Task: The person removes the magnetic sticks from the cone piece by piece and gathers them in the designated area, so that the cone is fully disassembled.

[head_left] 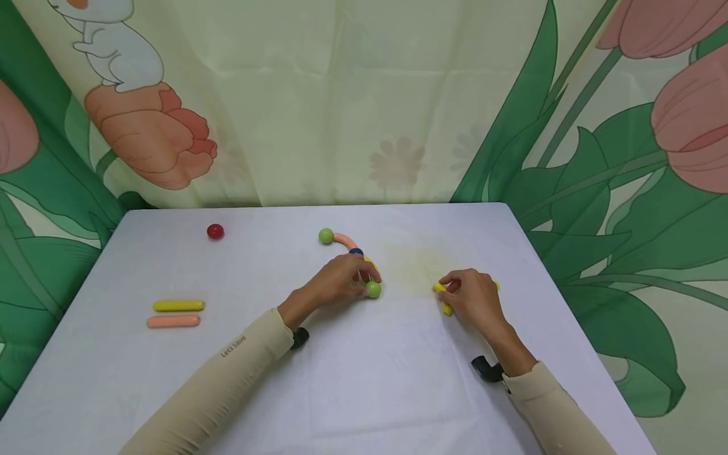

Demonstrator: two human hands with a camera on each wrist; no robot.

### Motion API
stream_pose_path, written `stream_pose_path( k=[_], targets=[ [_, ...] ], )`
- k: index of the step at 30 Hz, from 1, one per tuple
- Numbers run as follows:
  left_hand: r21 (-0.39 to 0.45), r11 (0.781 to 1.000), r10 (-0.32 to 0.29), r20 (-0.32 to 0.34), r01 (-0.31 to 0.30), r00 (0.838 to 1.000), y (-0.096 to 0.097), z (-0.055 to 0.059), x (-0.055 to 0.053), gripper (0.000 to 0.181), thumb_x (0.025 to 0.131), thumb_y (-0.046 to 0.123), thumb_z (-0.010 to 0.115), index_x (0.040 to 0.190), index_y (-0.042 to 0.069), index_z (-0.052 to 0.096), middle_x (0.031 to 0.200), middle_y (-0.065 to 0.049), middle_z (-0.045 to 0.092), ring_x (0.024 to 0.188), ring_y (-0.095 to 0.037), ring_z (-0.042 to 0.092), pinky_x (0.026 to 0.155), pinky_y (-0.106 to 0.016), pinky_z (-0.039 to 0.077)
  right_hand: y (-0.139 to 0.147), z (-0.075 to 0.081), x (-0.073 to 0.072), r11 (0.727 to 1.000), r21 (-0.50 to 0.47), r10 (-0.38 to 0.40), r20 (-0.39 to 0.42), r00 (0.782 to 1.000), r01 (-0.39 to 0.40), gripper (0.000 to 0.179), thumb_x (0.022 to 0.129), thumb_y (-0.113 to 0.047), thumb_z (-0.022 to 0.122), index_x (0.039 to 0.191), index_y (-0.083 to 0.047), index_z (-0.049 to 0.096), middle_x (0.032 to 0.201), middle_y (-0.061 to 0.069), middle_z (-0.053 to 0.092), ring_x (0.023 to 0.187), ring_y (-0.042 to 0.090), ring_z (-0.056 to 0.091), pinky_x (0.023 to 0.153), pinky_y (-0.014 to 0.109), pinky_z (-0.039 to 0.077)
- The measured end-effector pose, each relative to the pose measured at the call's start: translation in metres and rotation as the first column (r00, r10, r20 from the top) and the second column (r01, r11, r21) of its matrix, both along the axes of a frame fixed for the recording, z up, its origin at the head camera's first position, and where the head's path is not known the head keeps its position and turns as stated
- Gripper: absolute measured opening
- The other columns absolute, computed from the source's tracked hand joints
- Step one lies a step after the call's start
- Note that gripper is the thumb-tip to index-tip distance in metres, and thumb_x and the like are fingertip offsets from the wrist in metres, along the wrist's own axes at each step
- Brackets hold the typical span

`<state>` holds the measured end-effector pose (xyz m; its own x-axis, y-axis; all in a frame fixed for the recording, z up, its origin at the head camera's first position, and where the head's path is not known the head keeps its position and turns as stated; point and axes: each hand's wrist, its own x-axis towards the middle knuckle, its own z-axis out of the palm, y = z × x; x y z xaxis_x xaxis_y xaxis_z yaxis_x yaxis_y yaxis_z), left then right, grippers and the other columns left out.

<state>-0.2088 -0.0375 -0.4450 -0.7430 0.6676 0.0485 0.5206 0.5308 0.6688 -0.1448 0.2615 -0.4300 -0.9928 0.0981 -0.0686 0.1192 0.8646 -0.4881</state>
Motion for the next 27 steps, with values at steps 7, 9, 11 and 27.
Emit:
stream_pose_path(
  k=[7, 9, 11, 27],
  targets=[
    [-0.017, 1.0, -0.01, -0.012, 0.01, 1.0, 0.003, 0.0, 0.003, 0.03, 0.088, 0.002, 0.083, 0.112, 0.02, 0.08, 0.103, 0.001, 0.071, 0.097, -0.019, 0.07, 0.091, -0.036, 0.056, 0.003, -0.003, 0.004, 1.0, 0.019, 0.008, -0.027, 1.0, -0.008, 0.022, 0.087, -0.015, 0.088, 0.106, -0.004, 0.082, 0.088, 0.008, 0.077, 0.086, 0.025, 0.067, 0.073, 0.035, 0.048],
    [-0.021, 1.0, -0.011, -0.014, 0.011, 1.0, 0.003, 0.0, 0.004, 0.03, 0.088, 0.002, 0.083, 0.111, 0.021, 0.08, 0.103, 0.001, 0.07, 0.096, -0.017, 0.07, 0.09, -0.035, 0.056, 0.003, -0.004, 0.004, 1.0, 0.02, 0.009, -0.043, 0.999, -0.009, 0.022, 0.087, -0.015, 0.088, 0.105, -0.004, 0.082, 0.088, 0.008, 0.077, 0.085, 0.025, 0.067, 0.073, 0.036, 0.048],
    [-0.024, 1.0, -0.007, -0.012, 0.006, 1.0, 0.002, 0.001, 0.005, 0.031, 0.088, 0.001, 0.083, 0.111, 0.022, 0.08, 0.102, 0.002, 0.069, 0.095, -0.016, 0.069, 0.088, -0.033, 0.055, 0.003, -0.003, 0.004, 1.0, 0.019, 0.007, -0.065, 0.998, -0.006, 0.021, 0.087, -0.015, 0.088, 0.105, -0.005, 0.082, 0.088, 0.007, 0.077, 0.085, 0.024, 0.067, 0.074, 0.037, 0.047],
    [-0.069, 0.997, -0.038, -0.001, 0.037, 0.999, 0.001, 0.005, 0.017, 0.028, 0.085, 0.007, 0.087, 0.107, 0.022, 0.078, 0.106, 0.007, 0.073, 0.099, -0.015, 0.068, 0.091, -0.034, 0.055, -0.012, 0.003, 0.001, 0.995, -0.055, 0.073, -0.238, 0.968, -0.089, 0.021, 0.087, -0.013, 0.088, 0.107, -0.011, 0.083, 0.098, 0.006, 0.078, 0.093, 0.025, 0.069, 0.087, 0.042, 0.053]
  ],
)
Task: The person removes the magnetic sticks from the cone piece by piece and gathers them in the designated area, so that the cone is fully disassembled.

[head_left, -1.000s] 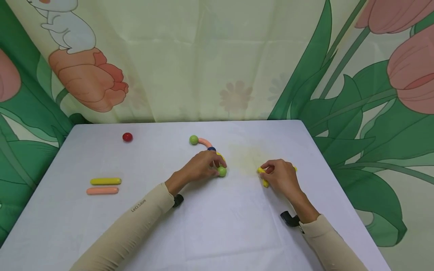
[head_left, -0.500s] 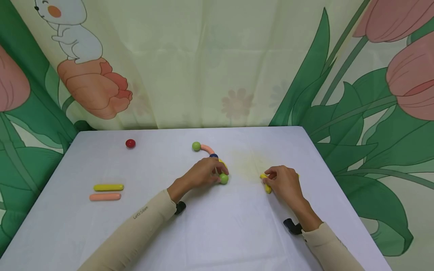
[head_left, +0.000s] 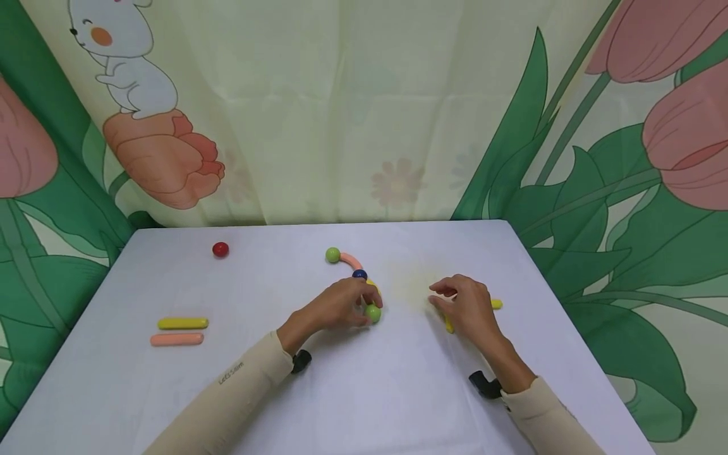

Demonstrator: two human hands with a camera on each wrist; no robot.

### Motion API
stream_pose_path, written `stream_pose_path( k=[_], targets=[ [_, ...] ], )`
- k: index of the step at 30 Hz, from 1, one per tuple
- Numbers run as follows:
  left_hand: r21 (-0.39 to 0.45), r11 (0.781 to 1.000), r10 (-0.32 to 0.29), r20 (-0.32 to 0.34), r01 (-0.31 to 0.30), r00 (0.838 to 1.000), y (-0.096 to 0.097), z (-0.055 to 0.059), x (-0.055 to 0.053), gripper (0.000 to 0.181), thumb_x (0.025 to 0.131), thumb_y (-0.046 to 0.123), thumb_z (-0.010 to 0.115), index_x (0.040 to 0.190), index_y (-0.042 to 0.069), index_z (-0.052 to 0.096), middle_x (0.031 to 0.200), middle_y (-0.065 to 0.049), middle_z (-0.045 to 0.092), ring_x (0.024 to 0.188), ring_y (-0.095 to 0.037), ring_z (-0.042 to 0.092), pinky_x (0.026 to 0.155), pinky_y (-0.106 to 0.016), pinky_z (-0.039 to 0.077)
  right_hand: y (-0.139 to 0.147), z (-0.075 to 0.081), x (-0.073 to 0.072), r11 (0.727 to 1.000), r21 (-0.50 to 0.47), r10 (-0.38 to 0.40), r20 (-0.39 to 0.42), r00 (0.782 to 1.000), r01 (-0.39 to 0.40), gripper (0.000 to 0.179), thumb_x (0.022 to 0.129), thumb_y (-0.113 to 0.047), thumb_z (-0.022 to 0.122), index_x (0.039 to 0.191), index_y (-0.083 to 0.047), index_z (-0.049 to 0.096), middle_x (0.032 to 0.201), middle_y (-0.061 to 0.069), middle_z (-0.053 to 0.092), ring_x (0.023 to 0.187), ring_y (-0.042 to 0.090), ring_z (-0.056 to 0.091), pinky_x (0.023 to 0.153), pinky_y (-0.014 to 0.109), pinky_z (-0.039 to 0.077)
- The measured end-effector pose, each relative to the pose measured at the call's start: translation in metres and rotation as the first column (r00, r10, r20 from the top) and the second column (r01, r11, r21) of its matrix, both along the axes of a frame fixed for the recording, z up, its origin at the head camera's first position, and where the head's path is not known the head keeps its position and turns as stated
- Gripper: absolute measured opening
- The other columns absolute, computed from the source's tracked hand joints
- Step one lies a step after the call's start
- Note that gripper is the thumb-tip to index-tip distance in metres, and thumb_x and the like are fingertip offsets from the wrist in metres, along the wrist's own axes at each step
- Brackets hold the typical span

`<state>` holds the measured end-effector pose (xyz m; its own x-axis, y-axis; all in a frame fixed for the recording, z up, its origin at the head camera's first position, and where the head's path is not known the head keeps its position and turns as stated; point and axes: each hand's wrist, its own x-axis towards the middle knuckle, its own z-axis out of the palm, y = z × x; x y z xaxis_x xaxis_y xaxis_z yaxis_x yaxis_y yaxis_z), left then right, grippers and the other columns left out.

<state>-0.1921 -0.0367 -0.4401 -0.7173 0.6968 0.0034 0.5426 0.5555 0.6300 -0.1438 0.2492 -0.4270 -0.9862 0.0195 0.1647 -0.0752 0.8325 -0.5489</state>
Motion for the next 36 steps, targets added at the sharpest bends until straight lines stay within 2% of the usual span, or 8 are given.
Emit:
stream_pose_path(
  k=[4, 8, 14, 19, 24, 28, 32, 36],
  targets=[
    [-0.004, 1.0, 0.008, -0.03, -0.008, 1.0, 0.0, -0.001, 0.003, 0.026, 0.085, 0.011, 0.089, 0.104, 0.023, 0.076, 0.104, 0.004, 0.074, 0.096, -0.015, 0.067, 0.089, -0.034, 0.055, -0.009, 0.003, -0.003, 0.999, -0.021, 0.037, -0.001, 0.999, -0.037, 0.02, 0.087, -0.014, 0.089, 0.106, -0.012, 0.083, 0.097, 0.004, 0.078, 0.093, 0.024, 0.069, 0.083, 0.038, 0.055],
    [-0.005, 1.0, 0.014, -0.029, -0.014, 0.999, -0.001, 0.001, 0.005, 0.024, 0.085, 0.009, 0.088, 0.102, 0.022, 0.076, 0.103, 0.005, 0.073, 0.096, -0.016, 0.068, 0.09, -0.035, 0.056, -0.021, 0.006, -0.008, 0.995, -0.057, 0.085, -0.004, 0.996, -0.085, 0.021, 0.087, -0.015, 0.089, 0.106, -0.013, 0.084, 0.097, 0.002, 0.078, 0.093, 0.022, 0.069, 0.082, 0.035, 0.055],
    [-0.001, 1.0, 0.018, 0.001, -0.018, 1.0, -0.007, 0.003, 0.007, 0.024, 0.086, 0.007, 0.087, 0.104, 0.022, 0.078, 0.109, 0.009, 0.073, 0.096, -0.016, 0.069, 0.09, -0.032, 0.056, -0.037, 0.005, -0.017, 0.978, -0.115, 0.174, -0.025, 0.984, -0.176, 0.022, 0.085, -0.014, 0.09, 0.106, -0.011, 0.083, 0.096, 0.001, 0.079, 0.092, 0.021, 0.072, 0.083, 0.037, 0.059],
    [0.017, 1.0, 0.026, 0.041, -0.027, 0.999, -0.014, 0.003, 0.008, 0.026, 0.086, 0.004, 0.087, 0.104, 0.021, 0.079, 0.107, 0.01, 0.073, 0.097, -0.016, 0.067, 0.09, -0.033, 0.056, -0.052, 0.003, -0.024, 0.965, -0.143, 0.224, 0.012, 0.974, -0.22, 0.022, 0.086, -0.015, 0.09, 0.107, -0.012, 0.083, 0.1, 0.001, 0.079, 0.091, 0.018, 0.072, 0.082, 0.035, 0.06],
    [0.041, 0.998, 0.035, 0.06, -0.038, 0.998, -0.02, 0.003, 0.009, 0.029, 0.085, 0.004, 0.087, 0.107, 0.019, 0.078, 0.103, 0.008, 0.073, 0.098, -0.017, 0.067, 0.091, -0.035, 0.056, -0.067, 0.0, -0.031, 0.956, -0.165, 0.253, 0.053, 0.966, -0.241, 0.022, 0.087, -0.016, 0.089, 0.108, -0.014, 0.083, 0.102, 0.0, 0.079, 0.089, 0.015, 0.07, 0.082, 0.032, 0.059],
    [0.036, 0.998, 0.053, 0.058, -0.056, 0.997, -0.022, 0.001, 0.01, 0.035, 0.082, 0.011, 0.092, 0.111, 0.016, 0.072, 0.103, 0.005, 0.071, 0.099, -0.017, 0.066, 0.091, -0.034, 0.055, -0.076, -0.004, -0.036, 0.951, -0.188, 0.265, 0.085, 0.96, -0.246, 0.022, 0.087, -0.014, 0.089, 0.108, -0.014, 0.083, 0.103, 0.001, 0.079, 0.089, 0.015, 0.07, 0.082, 0.033, 0.061],
    [0.031, 0.996, 0.079, 0.052, -0.081, 0.995, -0.022, -0.003, 0.01, 0.036, 0.082, 0.017, 0.094, 0.108, 0.016, 0.069, 0.101, 0.005, 0.07, 0.096, -0.017, 0.066, 0.086, -0.03, 0.053, -0.085, -0.009, -0.041, 0.946, -0.211, 0.275, 0.116, 0.954, -0.247, 0.02, 0.087, -0.011, 0.088, 0.106, -0.013, 0.083, 0.104, 0.003, 0.078, 0.088, 0.015, 0.071, 0.083, 0.033, 0.062],
    [0.051, 0.995, 0.084, 0.054, -0.087, 0.995, -0.023, -0.004, 0.009, 0.033, 0.082, 0.017, 0.093, 0.106, 0.015, 0.071, 0.097, 0.006, 0.071, 0.093, -0.017, 0.066, 0.083, -0.027, 0.053, -0.092, -0.013, -0.043, 0.945, -0.22, 0.278, 0.151, 0.949, -0.242, 0.019, 0.086, -0.011, 0.089, 0.104, -0.014, 0.084, 0.105, 0.002, 0.077, 0.09, 0.015, 0.073, 0.082, 0.032, 0.062]
  ],
)
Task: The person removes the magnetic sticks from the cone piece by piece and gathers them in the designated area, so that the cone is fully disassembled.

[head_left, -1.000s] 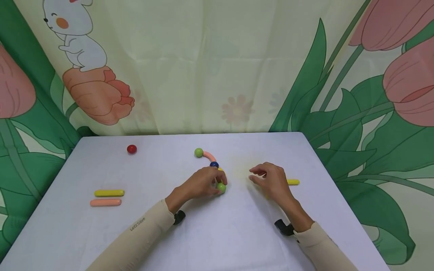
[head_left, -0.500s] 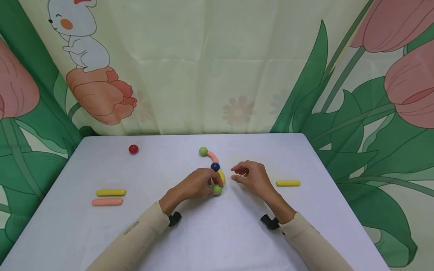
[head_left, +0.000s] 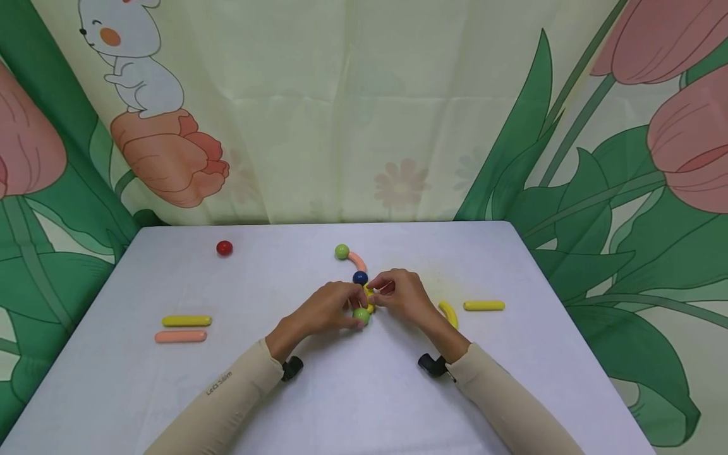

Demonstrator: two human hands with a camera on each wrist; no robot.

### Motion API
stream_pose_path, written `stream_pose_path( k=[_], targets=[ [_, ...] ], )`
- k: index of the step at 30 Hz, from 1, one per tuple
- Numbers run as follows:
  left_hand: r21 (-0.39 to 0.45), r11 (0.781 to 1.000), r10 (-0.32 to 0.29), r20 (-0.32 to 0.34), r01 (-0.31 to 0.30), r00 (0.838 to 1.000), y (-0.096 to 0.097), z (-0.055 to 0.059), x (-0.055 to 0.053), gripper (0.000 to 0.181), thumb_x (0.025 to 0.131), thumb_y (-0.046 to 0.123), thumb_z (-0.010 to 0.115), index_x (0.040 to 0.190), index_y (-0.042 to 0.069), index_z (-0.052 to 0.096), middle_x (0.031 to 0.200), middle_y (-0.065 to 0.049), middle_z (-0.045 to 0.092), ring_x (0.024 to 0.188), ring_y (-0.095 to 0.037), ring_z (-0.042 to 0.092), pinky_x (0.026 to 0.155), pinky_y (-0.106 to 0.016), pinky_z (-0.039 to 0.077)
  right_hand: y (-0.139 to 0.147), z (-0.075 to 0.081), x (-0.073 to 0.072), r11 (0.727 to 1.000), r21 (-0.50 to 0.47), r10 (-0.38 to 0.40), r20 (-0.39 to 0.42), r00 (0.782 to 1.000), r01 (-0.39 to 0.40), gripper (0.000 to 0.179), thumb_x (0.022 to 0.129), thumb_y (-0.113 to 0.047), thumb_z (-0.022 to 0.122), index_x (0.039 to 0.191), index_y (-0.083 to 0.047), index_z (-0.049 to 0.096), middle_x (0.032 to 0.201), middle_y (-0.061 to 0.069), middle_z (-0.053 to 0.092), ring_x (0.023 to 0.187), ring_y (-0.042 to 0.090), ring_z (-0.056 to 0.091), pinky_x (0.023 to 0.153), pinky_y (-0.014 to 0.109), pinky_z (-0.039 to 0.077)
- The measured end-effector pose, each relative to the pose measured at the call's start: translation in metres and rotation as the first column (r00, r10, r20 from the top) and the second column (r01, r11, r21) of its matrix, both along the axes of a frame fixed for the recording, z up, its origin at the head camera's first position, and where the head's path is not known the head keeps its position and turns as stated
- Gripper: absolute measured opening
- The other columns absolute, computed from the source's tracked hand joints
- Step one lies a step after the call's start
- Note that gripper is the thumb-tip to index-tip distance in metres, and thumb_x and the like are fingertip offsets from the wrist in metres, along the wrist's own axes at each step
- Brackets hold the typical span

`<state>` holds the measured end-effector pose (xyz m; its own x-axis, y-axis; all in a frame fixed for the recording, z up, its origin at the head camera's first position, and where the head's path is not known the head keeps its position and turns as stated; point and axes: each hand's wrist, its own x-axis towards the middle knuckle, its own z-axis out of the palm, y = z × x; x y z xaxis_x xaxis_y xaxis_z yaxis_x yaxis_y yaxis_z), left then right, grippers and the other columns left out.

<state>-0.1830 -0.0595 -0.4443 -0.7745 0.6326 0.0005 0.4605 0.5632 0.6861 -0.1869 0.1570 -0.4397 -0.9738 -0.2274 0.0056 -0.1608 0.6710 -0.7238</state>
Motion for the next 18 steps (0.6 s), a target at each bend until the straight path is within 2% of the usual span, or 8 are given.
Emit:
stream_pose_path(
  k=[9, 18],
  targets=[
    [0.036, 0.999, -0.006, 0.029, 0.005, 1.0, -0.003, 0.005, 0.001, 0.027, 0.085, 0.014, 0.09, 0.106, 0.012, 0.073, 0.095, 0.003, 0.073, 0.091, -0.02, 0.067, 0.082, -0.024, 0.053, -0.01, -0.003, -0.001, 0.999, 0.024, -0.029, 0.05, 0.998, 0.028, 0.017, 0.087, -0.009, 0.088, 0.101, -0.019, 0.084, 0.106, 0.0, 0.073, 0.091, 0.014, 0.073, 0.082, 0.032, 0.062],
    [0.033, 0.999, 0.024, 0.009, -0.025, 1.0, 0.0, 0.001, 0.003, 0.029, 0.082, 0.016, 0.093, 0.102, 0.013, 0.072, 0.093, 0.003, 0.072, 0.088, -0.018, 0.065, 0.077, -0.023, 0.051, -0.013, -0.001, 0.0, 0.999, 0.031, -0.047, 0.077, 0.996, 0.045, 0.016, 0.088, -0.008, 0.086, 0.101, -0.018, 0.084, 0.108, 0.002, 0.072, 0.09, 0.015, 0.07, 0.079, 0.032, 0.061]
  ],
)
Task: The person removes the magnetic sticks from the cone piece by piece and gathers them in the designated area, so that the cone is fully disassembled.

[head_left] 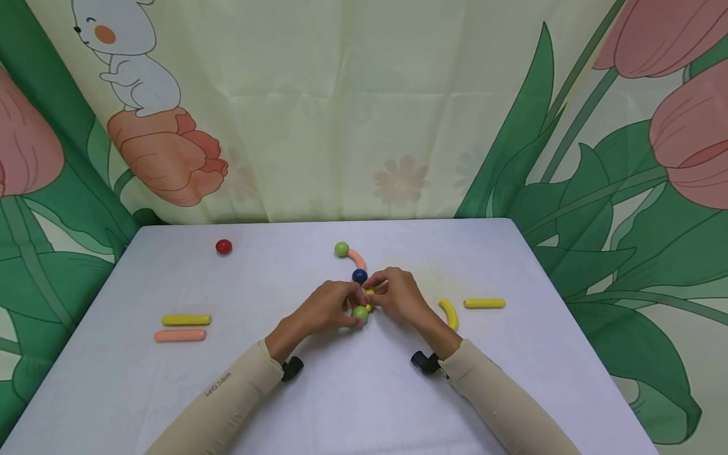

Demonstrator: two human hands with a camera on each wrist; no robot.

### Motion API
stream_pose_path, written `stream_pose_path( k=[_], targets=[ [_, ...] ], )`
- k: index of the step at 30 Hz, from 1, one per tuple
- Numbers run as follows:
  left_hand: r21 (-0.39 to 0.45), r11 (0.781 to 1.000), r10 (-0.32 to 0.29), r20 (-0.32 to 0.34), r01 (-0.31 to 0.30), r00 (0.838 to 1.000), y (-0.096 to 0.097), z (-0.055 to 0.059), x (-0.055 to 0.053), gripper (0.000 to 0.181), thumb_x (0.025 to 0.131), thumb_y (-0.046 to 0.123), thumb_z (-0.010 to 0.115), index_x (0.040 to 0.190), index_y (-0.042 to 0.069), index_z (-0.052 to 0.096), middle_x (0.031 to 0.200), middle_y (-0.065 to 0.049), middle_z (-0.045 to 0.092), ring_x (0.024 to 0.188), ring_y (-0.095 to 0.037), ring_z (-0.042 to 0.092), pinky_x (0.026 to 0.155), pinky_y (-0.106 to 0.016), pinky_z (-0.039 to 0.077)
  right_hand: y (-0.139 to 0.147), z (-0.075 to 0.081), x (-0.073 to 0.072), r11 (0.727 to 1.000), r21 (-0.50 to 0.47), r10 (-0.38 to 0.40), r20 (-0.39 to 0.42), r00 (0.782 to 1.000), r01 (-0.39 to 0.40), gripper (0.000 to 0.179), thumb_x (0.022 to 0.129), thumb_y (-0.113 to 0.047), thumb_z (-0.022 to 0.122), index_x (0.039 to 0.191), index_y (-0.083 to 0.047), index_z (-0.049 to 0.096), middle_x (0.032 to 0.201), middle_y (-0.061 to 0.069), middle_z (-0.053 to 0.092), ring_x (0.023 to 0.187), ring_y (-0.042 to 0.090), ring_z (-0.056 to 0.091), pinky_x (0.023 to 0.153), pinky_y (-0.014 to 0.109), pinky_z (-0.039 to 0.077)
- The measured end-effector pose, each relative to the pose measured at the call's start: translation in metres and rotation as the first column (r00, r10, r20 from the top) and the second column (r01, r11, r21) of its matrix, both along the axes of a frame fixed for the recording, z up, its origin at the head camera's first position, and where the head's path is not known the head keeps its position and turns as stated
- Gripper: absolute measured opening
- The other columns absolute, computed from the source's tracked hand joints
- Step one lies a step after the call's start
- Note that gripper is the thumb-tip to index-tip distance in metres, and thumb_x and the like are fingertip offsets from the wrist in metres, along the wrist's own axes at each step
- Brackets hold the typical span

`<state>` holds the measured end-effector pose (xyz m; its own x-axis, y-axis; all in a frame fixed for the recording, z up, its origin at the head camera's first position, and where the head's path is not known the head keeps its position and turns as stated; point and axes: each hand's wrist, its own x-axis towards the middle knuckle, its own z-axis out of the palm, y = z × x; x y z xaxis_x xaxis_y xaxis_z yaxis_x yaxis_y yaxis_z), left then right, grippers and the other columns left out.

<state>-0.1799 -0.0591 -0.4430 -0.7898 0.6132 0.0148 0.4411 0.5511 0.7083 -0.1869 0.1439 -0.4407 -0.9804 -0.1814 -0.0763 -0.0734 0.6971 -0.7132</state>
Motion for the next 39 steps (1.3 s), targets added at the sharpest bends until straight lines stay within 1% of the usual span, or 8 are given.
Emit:
stream_pose_path(
  k=[3, 7, 11, 15, 19, 23, 32, 39],
  targets=[
    [0.0, 1.0, 0.003, 0.0, -0.003, 1.0, 0.001, -0.001, 0.0, 0.027, 0.083, 0.015, 0.092, 0.101, 0.014, 0.072, 0.092, 0.004, 0.071, 0.087, -0.018, 0.065, 0.077, -0.023, 0.052, -0.001, 0.0, 0.0, 1.0, 0.006, -0.011, 0.006, 1.0, 0.011, 0.016, 0.088, -0.011, 0.087, 0.1, -0.02, 0.084, 0.108, 0.001, 0.071, 0.089, 0.014, 0.069, 0.078, 0.031, 0.06],
    [0.025, 1.0, -0.01, 0.04, 0.009, 0.999, -0.001, 0.0, 0.003, 0.025, 0.084, 0.013, 0.09, 0.101, 0.016, 0.072, 0.094, 0.005, 0.071, 0.087, -0.017, 0.067, 0.077, -0.024, 0.055, -0.001, 0.0, -0.001, 1.0, -0.002, -0.013, -0.003, 1.0, 0.013, 0.016, 0.086, -0.013, 0.089, 0.098, -0.021, 0.084, 0.106, 0.001, 0.072, 0.086, 0.014, 0.07, 0.076, 0.03, 0.059],
    [0.066, 0.998, -0.008, 0.08, 0.003, 0.997, -0.01, 0.006, 0.008, 0.026, 0.083, 0.007, 0.085, 0.104, 0.016, 0.073, 0.099, 0.006, 0.073, 0.088, -0.018, 0.069, 0.075, -0.025, 0.057, -0.002, 0.002, 0.0, 1.0, -0.012, -0.018, 0.001, 1.0, 0.018, 0.017, 0.084, -0.012, 0.09, 0.098, -0.021, 0.084, 0.106, 0.001, 0.071, 0.085, 0.013, 0.07, 0.075, 0.029, 0.058],
    [0.073, 0.997, 0.028, 0.086, -0.034, 0.996, -0.023, 0.011, 0.011, 0.028, 0.084, 0.005, 0.083, 0.108, 0.017, 0.074, 0.103, 0.007, 0.073, 0.091, -0.017, 0.068, 0.074, -0.024, 0.057, -0.003, 0.003, 0.0, 0.999, -0.013, -0.031, 0.026, 0.999, 0.031, 0.019, 0.084, -0.013, 0.091, 0.099, -0.019, 0.084, 0.107, 0.002, 0.069, 0.086, 0.014, 0.069, 0.073, 0.029, 0.058],
    [0.076, 0.994, 0.078, 0.063, -0.083, 0.995, -0.038, 0.014, 0.013, 0.03, 0.084, 0.004, 0.084, 0.11, 0.017, 0.074, 0.107, 0.007, 0.074, 0.095, -0.015, 0.067, 0.077, -0.026, 0.058, -0.005, 0.003, 0.0, 0.999, -0.008, -0.046, 0.048, 0.998, 0.047, 0.02, 0.083, -0.013, 0.092, 0.1, -0.019, 0.084, 0.107, 0.001, 0.068, 0.086, 0.015, 0.068, 0.072, 0.028, 0.058],
    [0.088, 0.987, 0.13, 0.023, -0.132, 0.991, -0.054, 0.018, 0.013, 0.031, 0.084, 0.002, 0.084, 0.111, 0.016, 0.075, 0.11, 0.005, 0.075, 0.097, -0.015, 0.067, 0.082, -0.034, 0.061, -0.005, 0.001, 0.001, 0.998, -0.006, -0.055, 0.053, 0.997, 0.056, 0.02, 0.083, -0.013, 0.092, 0.1, -0.019, 0.084, 0.107, 0.0, 0.069, 0.087, 0.015, 0.067, 0.072, 0.028, 0.058],
    [0.082, 0.969, 0.236, -0.022, -0.233, 0.972, -0.085, 0.03, 0.009, 0.035, 0.085, -0.003, 0.084, 0.114, 0.014, 0.075, 0.112, 0.001, 0.076, 0.103, -0.019, 0.069, 0.088, -0.039, 0.061, -0.003, 0.0, 0.002, 0.998, -0.034, -0.043, 0.043, 0.998, 0.045, 0.019, 0.084, -0.012, 0.091, 0.101, -0.018, 0.084, 0.106, 0.002, 0.069, 0.086, 0.016, 0.066, 0.072, 0.028, 0.058],
    [0.097, 0.956, 0.284, -0.071, -0.277, 0.956, -0.11, 0.036, 0.004, 0.034, 0.084, -0.004, 0.084, 0.113, 0.012, 0.076, 0.11, -0.002, 0.078, 0.103, -0.024, 0.071, 0.088, -0.046, 0.062, -0.004, 0.0, 0.004, 0.998, -0.035, -0.053, 0.055, 0.997, 0.055, 0.019, 0.084, -0.013, 0.091, 0.101, -0.02, 0.084, 0.107, 0.001, 0.068, 0.086, 0.016, 0.066, 0.071, 0.029, 0.058]
  ],
)
